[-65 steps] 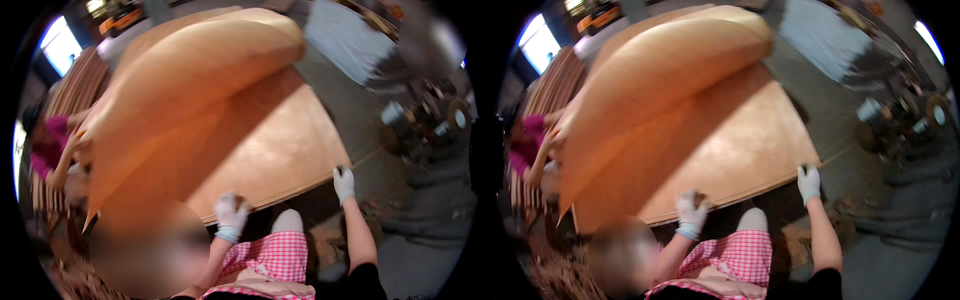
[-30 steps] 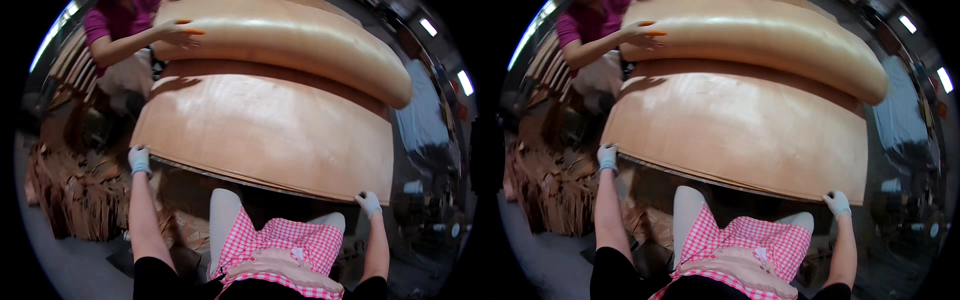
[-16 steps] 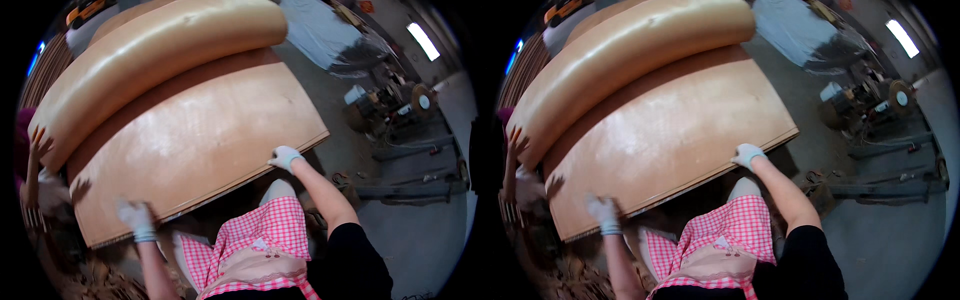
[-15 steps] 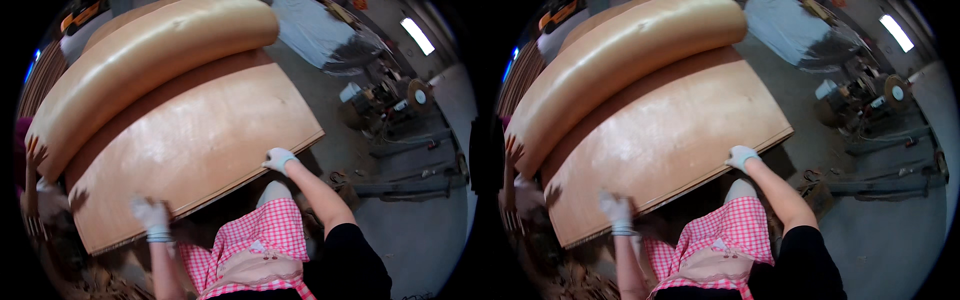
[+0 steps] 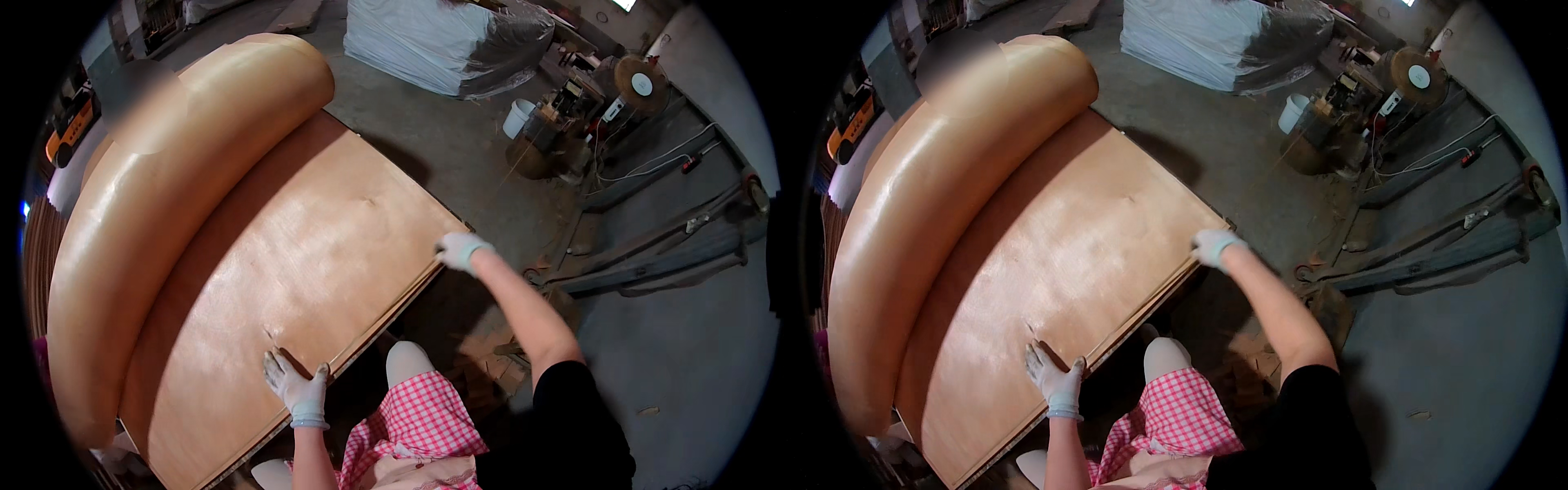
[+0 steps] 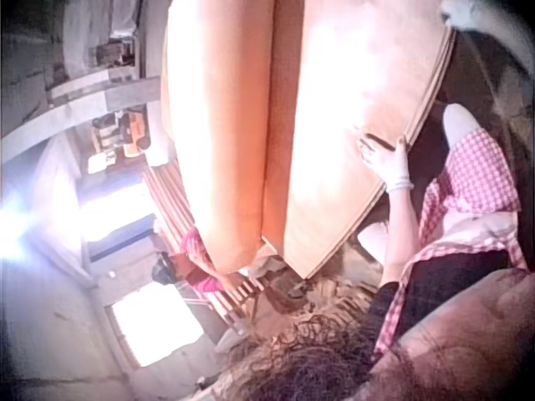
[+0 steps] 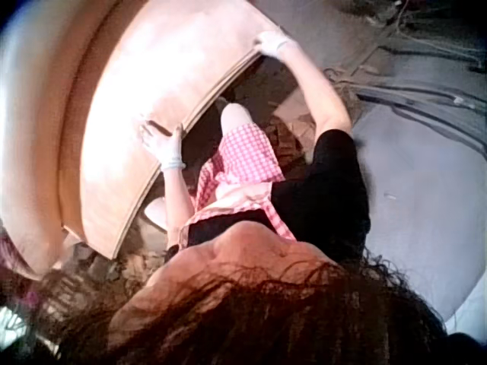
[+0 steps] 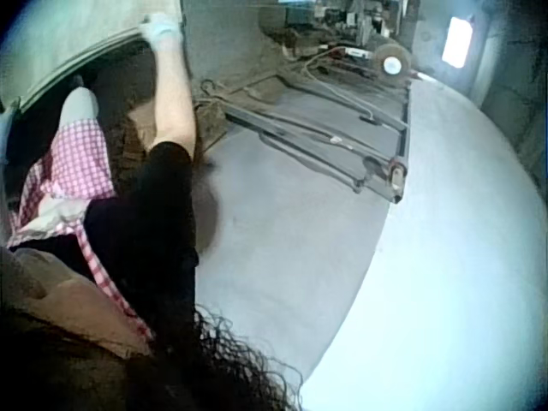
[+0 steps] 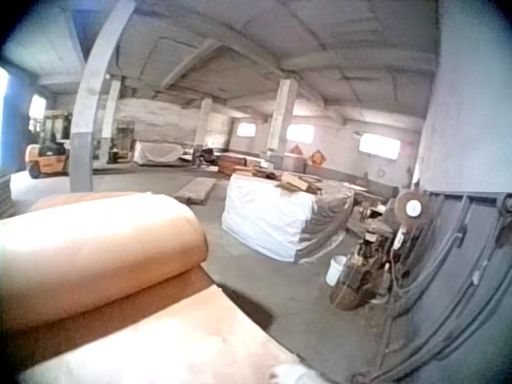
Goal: The person sits on the floor and peels thin strips of wood veneer from a large sheet using a thin wooden stick. They lift the veneer roll, insert the stick under the edge, and pull the strip away from the main sheet repeatedly.
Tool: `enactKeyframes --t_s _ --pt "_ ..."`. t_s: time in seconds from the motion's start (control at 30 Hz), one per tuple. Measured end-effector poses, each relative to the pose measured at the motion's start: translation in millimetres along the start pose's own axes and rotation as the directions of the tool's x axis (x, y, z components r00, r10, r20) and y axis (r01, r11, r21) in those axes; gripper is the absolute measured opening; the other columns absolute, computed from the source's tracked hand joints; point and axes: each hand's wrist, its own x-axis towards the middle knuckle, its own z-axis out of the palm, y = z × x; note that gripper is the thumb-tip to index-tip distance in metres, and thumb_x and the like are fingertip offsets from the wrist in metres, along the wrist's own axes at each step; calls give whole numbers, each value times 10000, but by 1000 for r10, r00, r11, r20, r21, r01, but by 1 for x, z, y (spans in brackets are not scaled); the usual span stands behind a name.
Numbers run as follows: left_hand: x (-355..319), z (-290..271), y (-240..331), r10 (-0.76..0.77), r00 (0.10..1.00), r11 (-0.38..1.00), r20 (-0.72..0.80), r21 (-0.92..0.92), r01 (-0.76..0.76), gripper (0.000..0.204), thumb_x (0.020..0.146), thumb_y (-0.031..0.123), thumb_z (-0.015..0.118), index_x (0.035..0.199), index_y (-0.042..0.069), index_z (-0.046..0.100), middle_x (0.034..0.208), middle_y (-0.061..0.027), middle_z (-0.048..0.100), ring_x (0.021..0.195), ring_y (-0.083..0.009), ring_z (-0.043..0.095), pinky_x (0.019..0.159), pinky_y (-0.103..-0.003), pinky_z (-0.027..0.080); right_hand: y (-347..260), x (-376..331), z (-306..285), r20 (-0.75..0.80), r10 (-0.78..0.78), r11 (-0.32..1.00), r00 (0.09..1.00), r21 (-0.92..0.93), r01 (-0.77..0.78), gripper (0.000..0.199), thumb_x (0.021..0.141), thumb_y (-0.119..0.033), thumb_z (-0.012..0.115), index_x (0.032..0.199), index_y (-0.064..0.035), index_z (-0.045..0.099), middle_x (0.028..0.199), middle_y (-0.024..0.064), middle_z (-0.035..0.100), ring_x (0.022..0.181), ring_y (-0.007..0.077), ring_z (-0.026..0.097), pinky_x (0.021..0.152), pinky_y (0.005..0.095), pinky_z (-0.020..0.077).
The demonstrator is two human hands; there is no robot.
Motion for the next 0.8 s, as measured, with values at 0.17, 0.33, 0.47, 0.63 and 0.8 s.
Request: enactKeyframes --t_s 0.17,0.33,0.47,0.63,0.8 --pt "-1 4 -2 10 1000 1000 -1 27 -10 1095 683 437 787 1504 -2 210 1561 -227 207 1449 -369 173 1191 -454 125 75 26 -34 -36 177 976 984 -121 -180 325 871 -278 606 1156 -133 664 1174 147 653 1091 333 613 913 439 494" --pt "0 6 10 3 1000 1000 15 4 -3 1089 677 438 793 1496 -6 230 1558 -230 213 1446 -370 180 1192 -462 116 106 44 -5 -172 426 902 888 162 -401 370 868 -263 602 1165 -46 641 1210 204 619 1141 386 573 950 443 471" --pt "-6 1 -1 30 993 999 -111 13 -29 982 673 392 805 1442 6 331 1500 -229 309 1399 -371 266 1169 -466 182 62 25 12 -407 621 728 670 616 -300 394 893 -228 582 1186 35 597 1255 268 573 1181 412 536 968 441 445" --pt "-32 2 12 273 906 850 -324 -359 -385 327 760 171 747 1046 58 637 990 -162 643 958 -336 605 870 -452 482 -41 -46 54 -620 184 857 763 481 185 326 919 -190 604 1082 91 581 1109 263 619 1037 356 596 932 416 448" --pt "-75 -48 47 353 861 617 -367 -600 -509 312 723 169 752 1002 51 678 919 -147 658 864 -329 631 777 -408 520 -207 -172 90 -323 -212 278 922 885 374 148 911 -86 608 1000 32 601 960 115 638 859 145 574 797 281 481"
